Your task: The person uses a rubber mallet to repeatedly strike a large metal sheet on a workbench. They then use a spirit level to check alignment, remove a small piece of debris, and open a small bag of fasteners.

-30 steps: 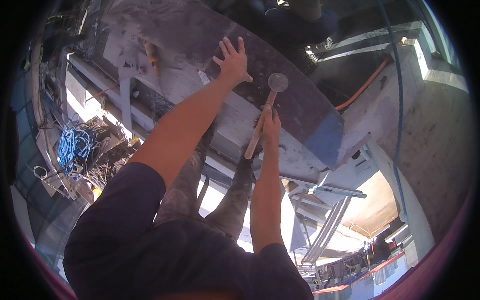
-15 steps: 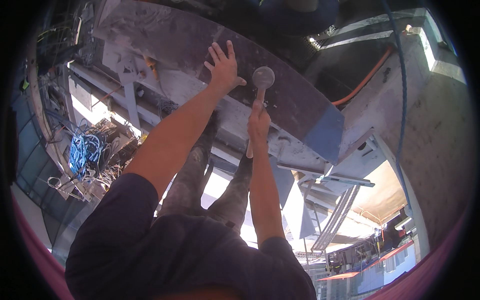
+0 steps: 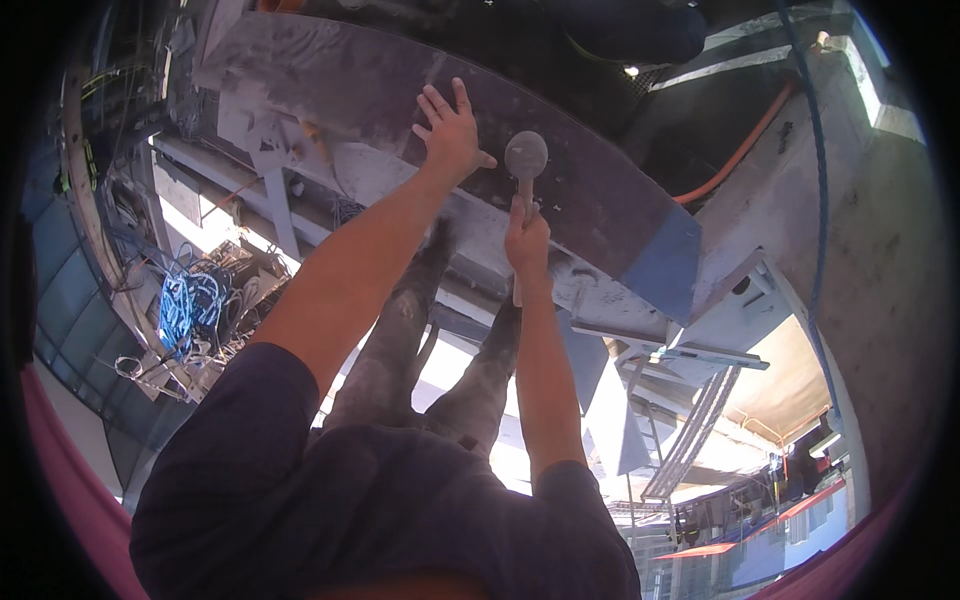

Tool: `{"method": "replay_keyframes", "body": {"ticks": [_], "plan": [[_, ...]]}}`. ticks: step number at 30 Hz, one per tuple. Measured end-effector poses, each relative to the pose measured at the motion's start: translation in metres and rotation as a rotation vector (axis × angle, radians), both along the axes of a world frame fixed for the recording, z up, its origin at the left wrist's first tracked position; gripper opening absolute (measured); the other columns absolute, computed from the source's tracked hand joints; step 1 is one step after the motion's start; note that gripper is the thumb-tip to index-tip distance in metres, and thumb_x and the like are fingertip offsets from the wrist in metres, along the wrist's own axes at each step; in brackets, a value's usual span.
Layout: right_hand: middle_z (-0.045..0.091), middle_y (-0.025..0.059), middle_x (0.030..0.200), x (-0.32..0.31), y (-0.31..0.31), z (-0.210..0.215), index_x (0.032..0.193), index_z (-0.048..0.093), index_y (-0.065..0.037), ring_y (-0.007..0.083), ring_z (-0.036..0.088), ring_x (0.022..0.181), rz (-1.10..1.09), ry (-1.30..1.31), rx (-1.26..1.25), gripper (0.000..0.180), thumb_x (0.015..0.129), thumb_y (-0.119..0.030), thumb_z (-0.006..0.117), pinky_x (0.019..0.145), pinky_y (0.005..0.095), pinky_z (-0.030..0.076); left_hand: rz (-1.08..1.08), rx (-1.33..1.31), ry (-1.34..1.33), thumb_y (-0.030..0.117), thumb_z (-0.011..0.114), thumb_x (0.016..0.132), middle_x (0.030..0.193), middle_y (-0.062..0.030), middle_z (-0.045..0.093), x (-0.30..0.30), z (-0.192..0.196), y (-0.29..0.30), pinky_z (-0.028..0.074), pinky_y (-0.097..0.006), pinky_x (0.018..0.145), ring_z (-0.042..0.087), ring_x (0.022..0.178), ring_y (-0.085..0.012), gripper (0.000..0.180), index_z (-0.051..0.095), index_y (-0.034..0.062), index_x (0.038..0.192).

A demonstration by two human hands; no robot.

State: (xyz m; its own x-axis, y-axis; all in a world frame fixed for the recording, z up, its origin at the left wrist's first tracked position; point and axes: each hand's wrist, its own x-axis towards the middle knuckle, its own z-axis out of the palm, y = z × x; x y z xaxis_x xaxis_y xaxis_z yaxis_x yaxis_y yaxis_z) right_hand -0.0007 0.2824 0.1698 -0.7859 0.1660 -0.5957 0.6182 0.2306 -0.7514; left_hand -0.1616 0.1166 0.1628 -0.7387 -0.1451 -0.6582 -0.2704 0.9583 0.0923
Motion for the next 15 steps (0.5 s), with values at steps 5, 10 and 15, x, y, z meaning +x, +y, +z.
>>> {"method": "replay_keyframes", "body": {"ticks": [5,10,15], "plan": [[0.065,0.0112,0.076,-0.002,0.013,0.001,0.122,0.071,0.007,0.0196,0.063,0.073,-0.075,-0.166,-0.074,0.056,0.116,-0.048,0.058,0.069,0.0400,0.050,0.039,0.020,-0.062,0.042,0.109,0.066,0.176,-0.0486,-0.005,-0.002,0.006,0.001,0.031,-0.081,0.122,0.001,0.167,-0.0618,0.169,-0.012,0.0059,0.178],[0.063,0.0098,0.076,0.001,0.009,0.000,0.109,0.070,0.005,0.0205,0.060,0.073,0.027,0.015,0.002,0.056,0.116,-0.049,0.056,0.069,0.0403,0.049,0.006,0.006,-0.031,0.045,0.110,0.063,0.175,-0.0501,-0.004,-0.004,0.001,0.004,0.034,-0.081,0.120,0.003,0.167,-0.0629,0.171,-0.010,0.0043,0.178],[0.067,0.0159,0.078,-0.012,0.012,0.010,0.113,0.072,0.008,0.0281,0.066,0.075,-0.056,-0.089,-0.055,0.058,0.115,-0.048,0.058,0.074,0.0451,0.052,0.019,0.004,-0.036,0.045,0.110,0.063,0.175,-0.0496,-0.004,-0.005,0.002,0.002,0.033,-0.081,0.121,0.003,0.167,-0.0626,0.171,-0.011,0.0047,0.178]]}}
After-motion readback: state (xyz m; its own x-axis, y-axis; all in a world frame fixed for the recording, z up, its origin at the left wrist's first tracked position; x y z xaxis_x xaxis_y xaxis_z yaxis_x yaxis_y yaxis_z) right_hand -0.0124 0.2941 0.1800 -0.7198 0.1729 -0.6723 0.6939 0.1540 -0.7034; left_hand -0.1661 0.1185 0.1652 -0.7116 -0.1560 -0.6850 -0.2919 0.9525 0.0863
